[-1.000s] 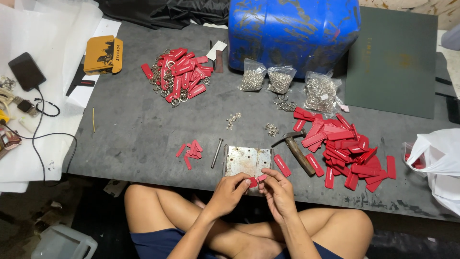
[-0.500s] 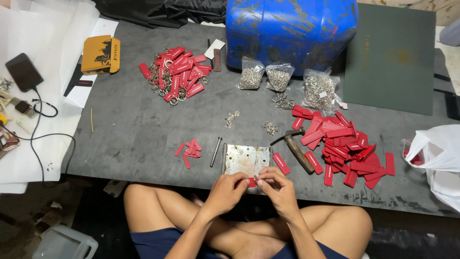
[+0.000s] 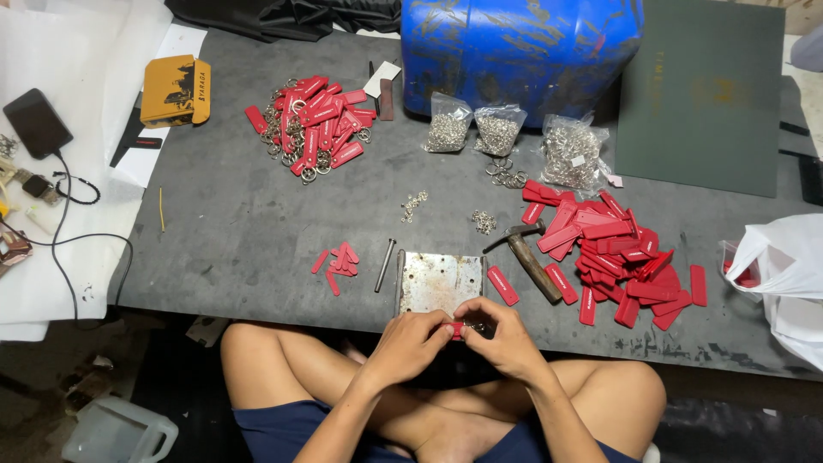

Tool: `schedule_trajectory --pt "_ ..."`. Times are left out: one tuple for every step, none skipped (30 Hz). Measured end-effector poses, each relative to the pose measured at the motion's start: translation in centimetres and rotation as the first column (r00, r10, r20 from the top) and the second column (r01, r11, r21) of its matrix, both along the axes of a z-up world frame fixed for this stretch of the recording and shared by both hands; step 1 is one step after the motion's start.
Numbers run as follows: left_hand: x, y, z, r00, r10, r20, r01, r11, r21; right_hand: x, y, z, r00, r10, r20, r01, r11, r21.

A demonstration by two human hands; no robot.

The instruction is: Assembling red leather tags by attaching metal rings using a jig and hammer

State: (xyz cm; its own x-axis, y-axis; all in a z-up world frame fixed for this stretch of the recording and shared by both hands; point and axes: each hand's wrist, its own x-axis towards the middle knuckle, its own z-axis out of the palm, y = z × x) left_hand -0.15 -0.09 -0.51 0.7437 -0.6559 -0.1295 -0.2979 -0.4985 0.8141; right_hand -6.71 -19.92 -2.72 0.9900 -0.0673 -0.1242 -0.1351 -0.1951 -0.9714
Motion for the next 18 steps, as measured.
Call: schedule_trajectory --pt "0.0 0.0 -0.1 1.0 0.001 -0.002 -0.001 1.0 0.001 0.0 -0.2 -0.1 1.0 0.001 -0.002 -0.001 1.0 0.001" --pt "-0.1 0.0 -0.3 1.0 -0.004 0.007 0.004 1.0 0.009 0.1 -0.3 -0.3 1.0 0.023 -0.002 -0.023 1.0 -0.005" --pt "0.0 0.0 -0.4 1.0 -0.01 0.017 0.01 1.0 0.017 0.2 -0.5 -0.4 0.999 0.044 0.001 -0.044 0.999 -0.012" --pt "0.1 0.0 -0.3 1.0 -0.01 0.018 0.009 1.0 0.017 0.3 -0.7 -0.6 0.999 0.044 0.001 -0.044 0.999 -0.012" --pt "0.1 0.0 -0.3 1.0 -0.009 0.026 0.008 0.999 0.031 0.3 -0.8 -0.8 0.997 0.052 -0.057 -0.049 0.998 0.043" --pt "0.1 0.0 -0.2 0.999 -0.009 0.035 0.007 0.999 0.045 0.3 -1.0 -1.0 0.992 0.062 -0.114 -0.051 0.994 0.098" --pt "0.2 -0.1 -0.3 0.999 -0.01 0.035 0.008 0.999 0.045 0.6 -0.9 -0.8 0.991 0.062 -0.115 -0.05 0.994 0.098" --pt "0.3 -0.2 -0.4 0.999 0.009 0.041 -0.011 0.999 0.051 0.8 -0.9 -0.6 0.994 0.07 -0.086 -0.064 0.996 0.065" --pt "0.3 -0.2 -0.5 0.999 0.028 0.046 -0.03 0.998 0.057 1.0 -0.8 -0.4 0.995 0.079 -0.059 -0.078 0.996 0.031" --pt "0.7 -0.2 -0.4 0.999 0.028 0.045 -0.03 0.998 0.057 1.3 -0.8 -0.6 0.995 0.08 -0.061 -0.078 0.996 0.031" --pt "1.1 -0.3 -0.3 0.999 -0.006 -0.039 0.011 0.993 0.119 1.5 -0.8 -0.8 0.995 0.054 -0.081 -0.061 0.994 -0.091" --pt "1.6 -0.3 -0.1 0.992 -0.034 -0.124 0.055 0.983 0.177 1.8 -0.9 -1.1 0.995 0.025 -0.098 -0.046 0.976 -0.212" --pt "1.8 -0.5 0.0 0.992 -0.032 -0.124 0.054 0.983 0.177 2.2 -0.7 -0.8 0.995 0.026 -0.098 -0.047 0.976 -0.211" --pt "2.0 -0.7 0.1 0.993 -0.011 -0.121 0.035 0.979 0.199 2.6 -0.5 -0.5 0.994 0.024 -0.103 -0.049 0.968 -0.247" --pt "2.1 -0.8 0.2 0.993 0.01 -0.12 0.017 0.975 0.222 2.9 -0.3 -0.3 0.994 0.021 -0.111 -0.051 0.958 -0.281" --pt "2.3 -0.9 -0.3 0.992 0.012 -0.123 0.016 0.975 0.223 3.1 -0.2 -0.6 0.993 0.022 -0.114 -0.053 0.959 -0.28" --pt "2.5 -0.9 -0.7 0.997 0.034 -0.07 -0.015 0.968 0.252 3.4 -0.2 -0.9 0.992 0.023 -0.122 -0.063 0.941 -0.334" --pt "2.8 -1.0 -1.2 0.998 0.054 -0.017 -0.047 0.959 0.28 3.7 -0.2 -1.3 0.991 0.024 -0.13 -0.073 0.92 -0.386"
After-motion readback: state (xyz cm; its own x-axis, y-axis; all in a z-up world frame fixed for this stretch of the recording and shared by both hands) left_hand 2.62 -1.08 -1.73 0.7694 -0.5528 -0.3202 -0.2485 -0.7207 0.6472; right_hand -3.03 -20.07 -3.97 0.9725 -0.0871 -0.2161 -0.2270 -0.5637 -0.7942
